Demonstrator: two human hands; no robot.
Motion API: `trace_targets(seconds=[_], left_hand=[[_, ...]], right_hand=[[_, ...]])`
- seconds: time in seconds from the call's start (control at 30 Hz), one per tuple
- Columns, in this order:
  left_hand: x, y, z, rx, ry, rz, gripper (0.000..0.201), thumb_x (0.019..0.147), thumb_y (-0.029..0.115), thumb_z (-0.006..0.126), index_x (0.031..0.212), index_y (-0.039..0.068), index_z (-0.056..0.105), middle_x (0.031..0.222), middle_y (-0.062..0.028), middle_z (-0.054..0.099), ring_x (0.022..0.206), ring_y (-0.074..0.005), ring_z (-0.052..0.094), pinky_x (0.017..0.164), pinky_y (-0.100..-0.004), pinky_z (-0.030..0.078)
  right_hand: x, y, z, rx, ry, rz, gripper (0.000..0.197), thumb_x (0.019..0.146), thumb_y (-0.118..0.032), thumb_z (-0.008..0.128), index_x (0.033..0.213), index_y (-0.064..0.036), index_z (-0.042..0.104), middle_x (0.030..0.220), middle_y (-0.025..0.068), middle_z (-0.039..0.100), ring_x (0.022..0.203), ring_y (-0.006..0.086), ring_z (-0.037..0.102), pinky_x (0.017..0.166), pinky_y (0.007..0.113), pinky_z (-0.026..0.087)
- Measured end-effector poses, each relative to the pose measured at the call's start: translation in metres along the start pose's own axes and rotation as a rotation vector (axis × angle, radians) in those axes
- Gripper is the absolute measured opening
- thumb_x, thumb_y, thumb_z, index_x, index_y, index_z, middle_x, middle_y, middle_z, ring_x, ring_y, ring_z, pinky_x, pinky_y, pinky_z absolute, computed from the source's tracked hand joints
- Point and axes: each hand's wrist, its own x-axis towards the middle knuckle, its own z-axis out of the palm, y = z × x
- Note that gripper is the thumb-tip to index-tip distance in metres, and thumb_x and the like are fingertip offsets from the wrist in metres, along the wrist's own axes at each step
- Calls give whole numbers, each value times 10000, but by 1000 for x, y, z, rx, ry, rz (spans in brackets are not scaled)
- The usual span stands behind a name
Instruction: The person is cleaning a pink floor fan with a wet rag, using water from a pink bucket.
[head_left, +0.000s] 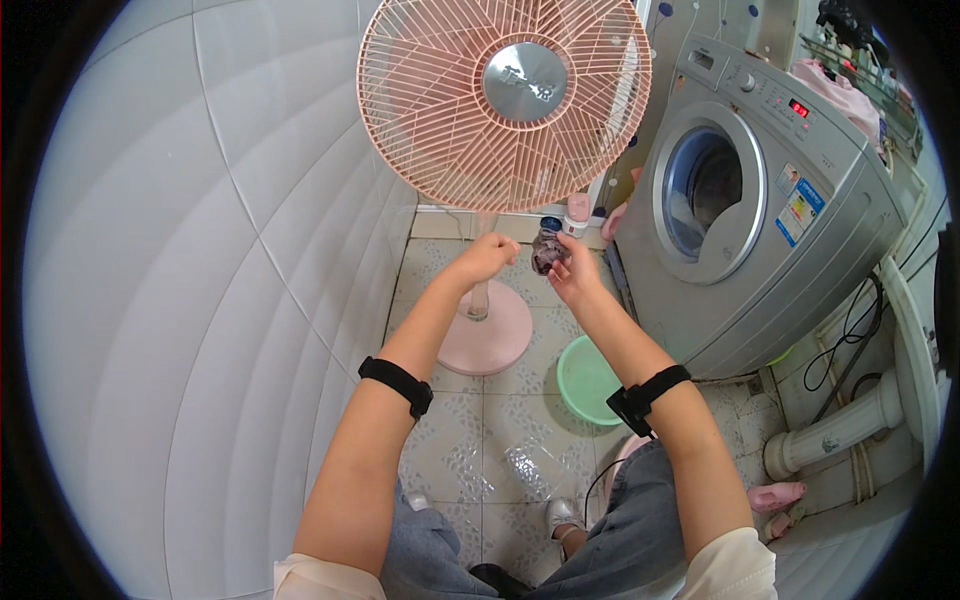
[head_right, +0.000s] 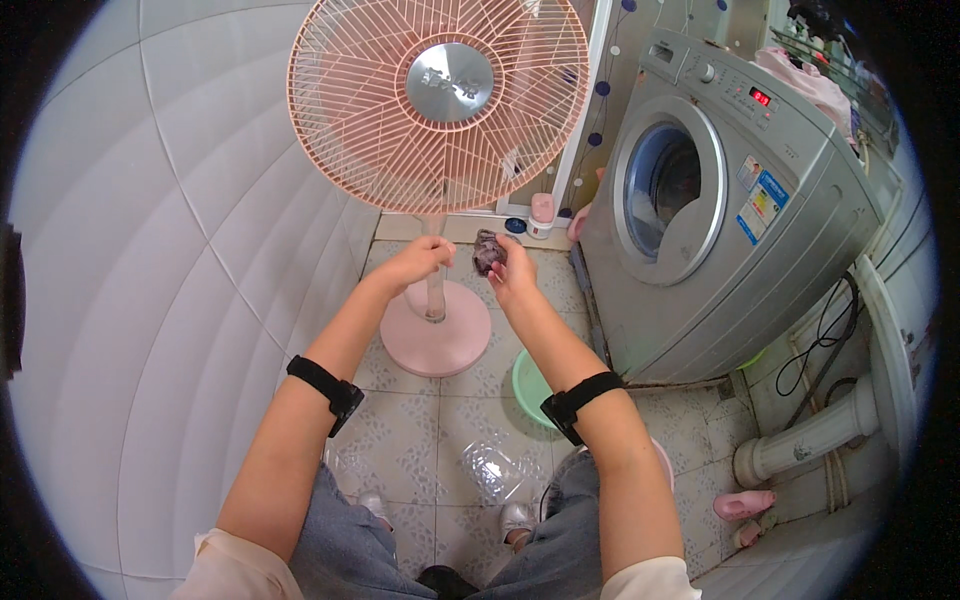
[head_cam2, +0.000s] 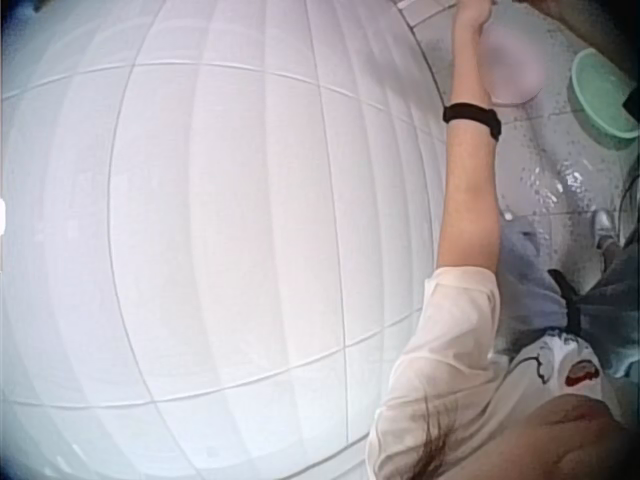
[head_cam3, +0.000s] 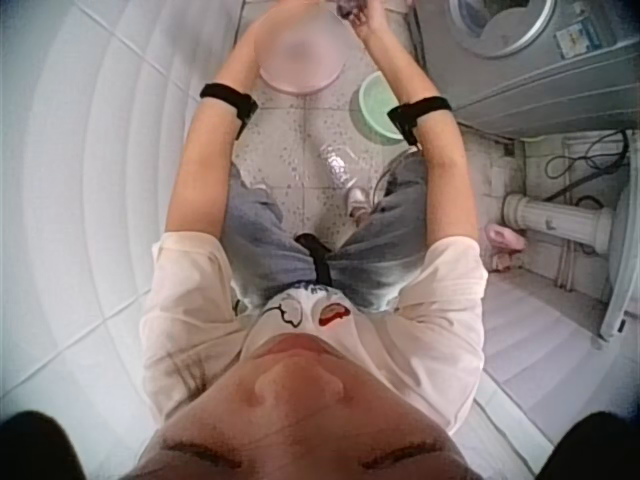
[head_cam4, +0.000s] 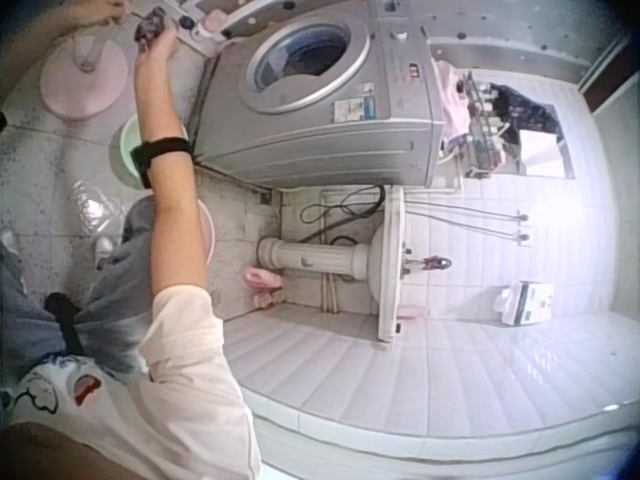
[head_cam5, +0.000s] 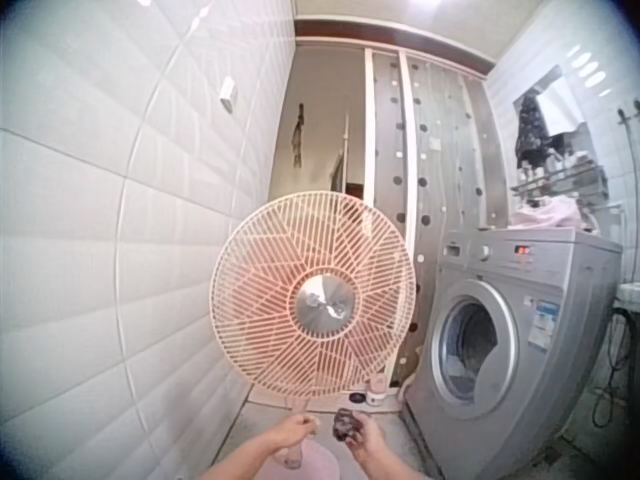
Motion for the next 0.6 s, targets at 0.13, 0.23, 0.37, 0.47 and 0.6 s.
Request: trace_targets(seconds=[0.13, 0.23, 0.37, 0.47, 0.6], left_hand=[[4, -3, -1, -27, 51, -22, 258, 860, 264, 505, 998, 51, 551, 905, -42, 576, 892, -135, 524, 797, -285, 400], [3, -5, 1, -75, 61, -14, 283, 853, 277, 509, 996, 37, 557, 896, -48, 586, 880, -143, 528, 794, -297, 404], [-2, -6, -3, -149, 67, -12, 309, 845, 302, 523, 997, 36, 563, 873, -46, 591, 884, -143, 535, 789, -294, 412], [-4, -6, -7, -180, 71, -43, 297, 848, 299, 524, 1001, 46, 559, 889, -39, 578, 885, -136, 538, 797, -293, 420], [-9, 0, -9, -243, 24, -53, 311, 866, 287, 524, 1031, 24, 534, 985, -50, 539, 950, -149, 523, 842, -317, 419]], right_hand=[[2, 2, -5, -134, 29, -2, 277, 697, -346, 694, 821, -132, 567, 702, -16, 485, 580, 103, 400, 471, 253, 315], [3, 2, -10, -195, 28, 19, 292, 707, -374, 682, 838, -140, 567, 729, -8, 525, 564, 109, 426, 486, 270, 316], [-4, 2, -10, -178, -73, 52, 324, 736, -413, 638, 911, -148, 574, 855, 7, 586, 708, 132, 512, 598, 311, 348], [0, 3, -12, -161, -103, 64, 335, 771, -441, 576, 955, -161, 576, 916, 2, 602, 804, 144, 534, 664, 329, 358], [15, 3, -20, -137, -192, 107, 315, 833, -435, 460, 975, -180, 578, 949, -6, 608, 859, 147, 544, 702, 337, 379]])
